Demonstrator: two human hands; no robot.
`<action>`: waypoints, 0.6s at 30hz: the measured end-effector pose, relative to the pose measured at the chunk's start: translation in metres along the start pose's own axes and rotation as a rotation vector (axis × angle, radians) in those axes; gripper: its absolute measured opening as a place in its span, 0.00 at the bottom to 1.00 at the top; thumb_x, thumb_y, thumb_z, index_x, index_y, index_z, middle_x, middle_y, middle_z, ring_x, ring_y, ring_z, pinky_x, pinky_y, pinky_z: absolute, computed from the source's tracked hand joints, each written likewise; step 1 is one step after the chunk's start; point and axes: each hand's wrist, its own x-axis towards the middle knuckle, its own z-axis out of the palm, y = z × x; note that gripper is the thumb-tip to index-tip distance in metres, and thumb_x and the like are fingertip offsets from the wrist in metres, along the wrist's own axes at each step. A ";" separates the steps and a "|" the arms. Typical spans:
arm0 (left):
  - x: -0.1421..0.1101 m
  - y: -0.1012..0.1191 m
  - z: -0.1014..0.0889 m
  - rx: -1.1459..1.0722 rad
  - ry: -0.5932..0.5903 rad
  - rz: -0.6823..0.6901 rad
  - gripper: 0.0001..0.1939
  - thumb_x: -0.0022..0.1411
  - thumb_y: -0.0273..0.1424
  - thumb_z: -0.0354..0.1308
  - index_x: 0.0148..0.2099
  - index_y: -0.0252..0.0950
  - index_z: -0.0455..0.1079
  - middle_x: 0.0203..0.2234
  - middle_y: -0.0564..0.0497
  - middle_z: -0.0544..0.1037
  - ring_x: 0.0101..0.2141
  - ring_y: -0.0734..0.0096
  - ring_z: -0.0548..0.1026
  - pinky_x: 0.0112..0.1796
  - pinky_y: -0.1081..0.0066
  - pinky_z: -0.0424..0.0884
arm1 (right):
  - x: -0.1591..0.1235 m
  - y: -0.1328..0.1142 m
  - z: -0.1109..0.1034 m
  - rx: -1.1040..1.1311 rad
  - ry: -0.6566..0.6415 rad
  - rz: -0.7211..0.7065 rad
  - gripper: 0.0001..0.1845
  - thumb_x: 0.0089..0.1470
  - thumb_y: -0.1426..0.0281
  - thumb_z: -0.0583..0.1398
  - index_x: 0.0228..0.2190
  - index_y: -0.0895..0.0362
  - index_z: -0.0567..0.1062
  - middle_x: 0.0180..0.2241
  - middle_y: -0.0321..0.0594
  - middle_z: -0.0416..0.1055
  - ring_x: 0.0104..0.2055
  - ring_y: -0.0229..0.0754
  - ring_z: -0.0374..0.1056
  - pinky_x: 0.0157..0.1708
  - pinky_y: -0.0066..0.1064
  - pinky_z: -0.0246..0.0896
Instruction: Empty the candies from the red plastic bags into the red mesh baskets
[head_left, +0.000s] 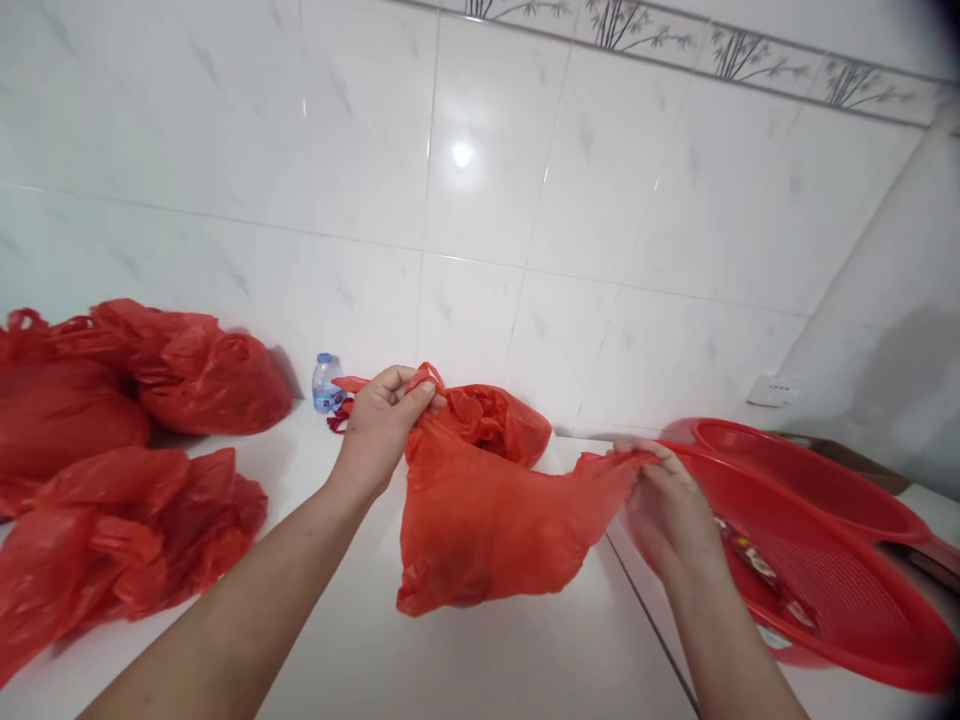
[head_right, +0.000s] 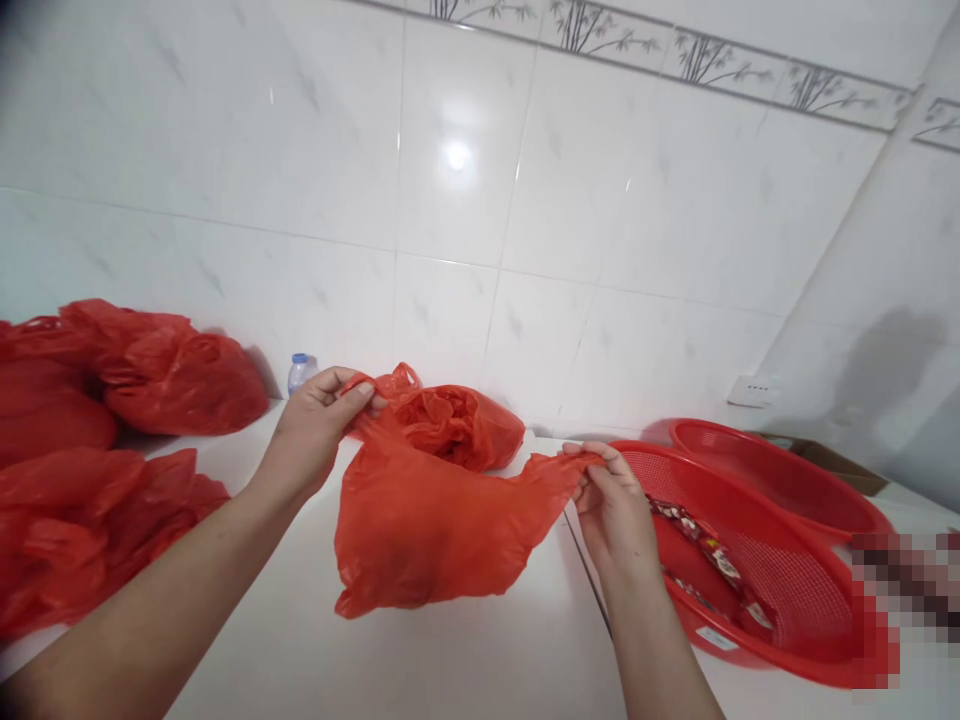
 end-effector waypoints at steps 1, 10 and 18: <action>-0.001 0.004 0.003 0.017 -0.035 -0.004 0.09 0.54 0.35 0.61 0.31 0.35 0.67 0.24 0.52 0.76 0.26 0.74 0.72 0.28 0.75 0.67 | 0.000 -0.002 -0.001 0.047 -0.007 0.023 0.10 0.42 0.73 0.65 0.31 0.52 0.74 0.34 0.35 0.74 0.37 0.37 0.70 0.37 0.29 0.65; -0.065 -0.035 -0.049 0.191 -0.352 -0.134 0.35 0.50 0.38 0.65 0.59 0.48 0.59 0.53 0.44 0.69 0.52 0.55 0.67 0.47 0.60 0.68 | -0.046 0.017 -0.054 0.005 -0.188 0.226 0.31 0.49 0.56 0.61 0.55 0.44 0.63 0.60 0.44 0.59 0.60 0.49 0.57 0.57 0.46 0.52; -0.117 -0.127 -0.047 -0.040 -0.063 -0.507 0.51 0.29 0.29 0.75 0.59 0.38 0.61 0.61 0.35 0.59 0.61 0.41 0.52 0.55 0.49 0.58 | -0.063 0.057 -0.042 -0.315 -0.296 0.347 0.51 0.31 0.51 0.70 0.57 0.47 0.60 0.61 0.50 0.56 0.60 0.55 0.56 0.53 0.48 0.55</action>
